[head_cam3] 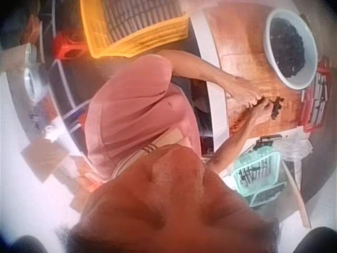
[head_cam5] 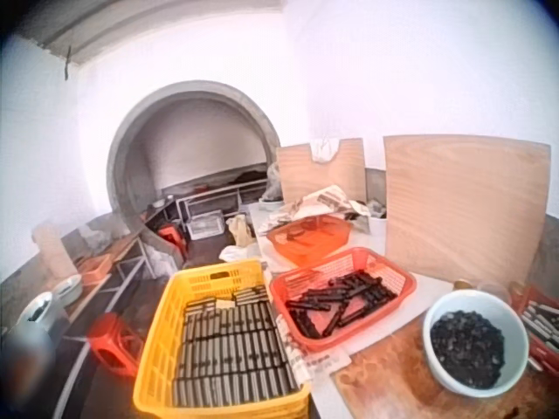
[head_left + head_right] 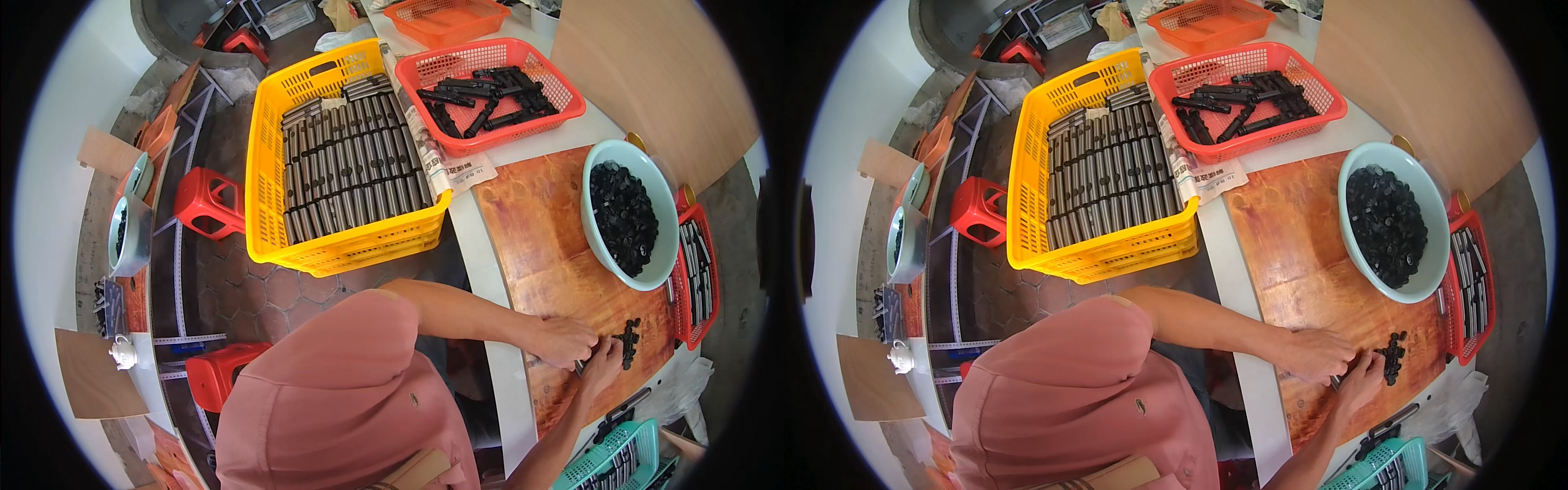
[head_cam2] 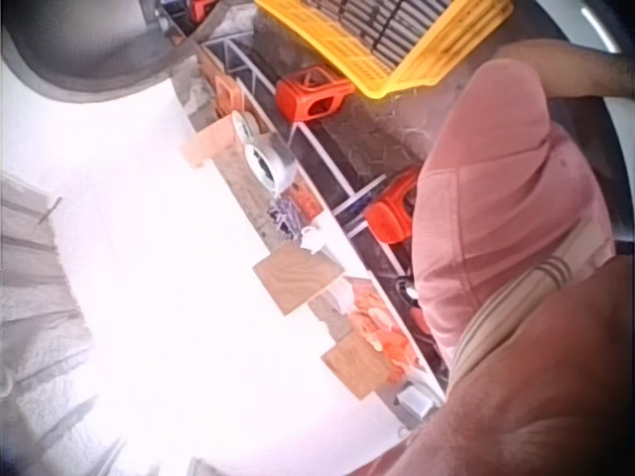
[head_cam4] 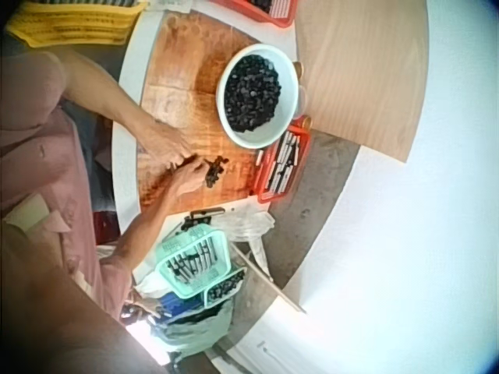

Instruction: The person inserts small black circular pieces into cylindrical metal tubes at a workbench. They pick up each piece, place it into the tube, and then set the completed assembly into a yellow basket. The process is repeated continuously with a second person working alongside.

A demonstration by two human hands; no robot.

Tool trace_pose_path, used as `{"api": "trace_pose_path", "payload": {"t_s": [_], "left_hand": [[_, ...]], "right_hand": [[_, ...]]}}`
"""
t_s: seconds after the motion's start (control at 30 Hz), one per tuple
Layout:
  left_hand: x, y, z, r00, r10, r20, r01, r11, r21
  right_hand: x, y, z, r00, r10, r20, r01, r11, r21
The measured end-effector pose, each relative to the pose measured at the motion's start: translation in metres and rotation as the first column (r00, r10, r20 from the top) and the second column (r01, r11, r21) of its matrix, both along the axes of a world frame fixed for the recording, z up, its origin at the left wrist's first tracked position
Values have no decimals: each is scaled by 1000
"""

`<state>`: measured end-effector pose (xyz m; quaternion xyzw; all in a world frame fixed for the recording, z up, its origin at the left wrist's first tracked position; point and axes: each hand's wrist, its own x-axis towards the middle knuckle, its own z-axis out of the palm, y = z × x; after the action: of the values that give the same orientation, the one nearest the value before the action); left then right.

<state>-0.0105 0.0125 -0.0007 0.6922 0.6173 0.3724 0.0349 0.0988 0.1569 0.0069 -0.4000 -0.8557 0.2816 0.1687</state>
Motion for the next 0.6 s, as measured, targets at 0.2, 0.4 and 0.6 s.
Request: {"api": "trace_pose_path", "payload": {"t_s": [0.2, 0.4, 0.6], "left_hand": [[0, -3, 10, 994, 59, 92, -40, 981, -189], [4, -11, 9, 995, 82, 63, -77, 994, -81], [12, -12, 11, 998, 64, -10, -64, 994, -91]], "right_hand": [[-1, -17, 10, 997, -16, 72, 3, 983, 183], [-5, -25, 10, 989, -66, 134, 45, 986, 159], [0, -26, 6, 986, -112, 123, 93, 984, 149]]}}
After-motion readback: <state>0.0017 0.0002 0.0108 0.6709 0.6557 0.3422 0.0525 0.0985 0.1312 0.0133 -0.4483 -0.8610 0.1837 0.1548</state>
